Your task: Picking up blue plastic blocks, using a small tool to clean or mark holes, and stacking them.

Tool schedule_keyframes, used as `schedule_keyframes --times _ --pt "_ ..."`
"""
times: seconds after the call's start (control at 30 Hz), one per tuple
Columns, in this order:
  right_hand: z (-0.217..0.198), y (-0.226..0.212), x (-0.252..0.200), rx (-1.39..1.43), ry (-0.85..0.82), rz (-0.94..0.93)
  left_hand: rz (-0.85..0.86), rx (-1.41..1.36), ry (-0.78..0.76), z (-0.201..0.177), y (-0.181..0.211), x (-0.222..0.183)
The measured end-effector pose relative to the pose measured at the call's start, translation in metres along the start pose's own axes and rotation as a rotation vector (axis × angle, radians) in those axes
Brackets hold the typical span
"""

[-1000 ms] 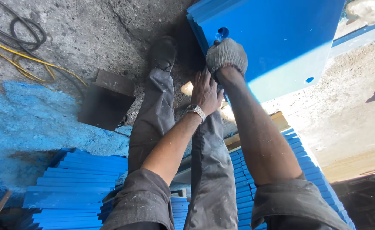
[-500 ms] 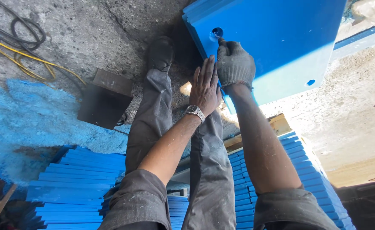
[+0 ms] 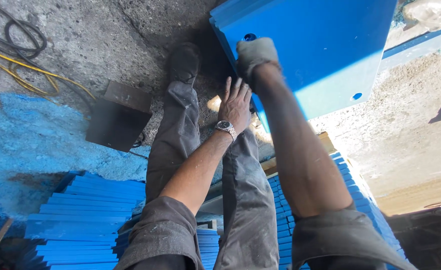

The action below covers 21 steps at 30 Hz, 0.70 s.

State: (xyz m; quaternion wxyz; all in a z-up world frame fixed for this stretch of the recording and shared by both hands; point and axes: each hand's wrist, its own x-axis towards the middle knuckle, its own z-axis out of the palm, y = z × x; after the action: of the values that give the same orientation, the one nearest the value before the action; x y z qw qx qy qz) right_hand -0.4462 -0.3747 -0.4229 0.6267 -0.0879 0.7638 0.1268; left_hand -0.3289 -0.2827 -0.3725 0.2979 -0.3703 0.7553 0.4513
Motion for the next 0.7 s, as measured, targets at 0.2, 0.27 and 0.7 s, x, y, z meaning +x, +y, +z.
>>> schedule_keyframes --times 0.2,0.27,0.7 --pt "-0.046 0.013 -0.043 1.540 -0.533 0.074 0.007 0.103 0.431 0.001 -0.003 -0.005" --pt "-0.023 0.019 -0.038 1.707 -0.503 0.140 0.008 0.117 0.202 -0.010 -0.007 -0.003" --pt "-0.217 0.102 -0.021 0.083 0.568 -0.514 0.012 -0.186 0.733 -0.068 -0.019 0.077"
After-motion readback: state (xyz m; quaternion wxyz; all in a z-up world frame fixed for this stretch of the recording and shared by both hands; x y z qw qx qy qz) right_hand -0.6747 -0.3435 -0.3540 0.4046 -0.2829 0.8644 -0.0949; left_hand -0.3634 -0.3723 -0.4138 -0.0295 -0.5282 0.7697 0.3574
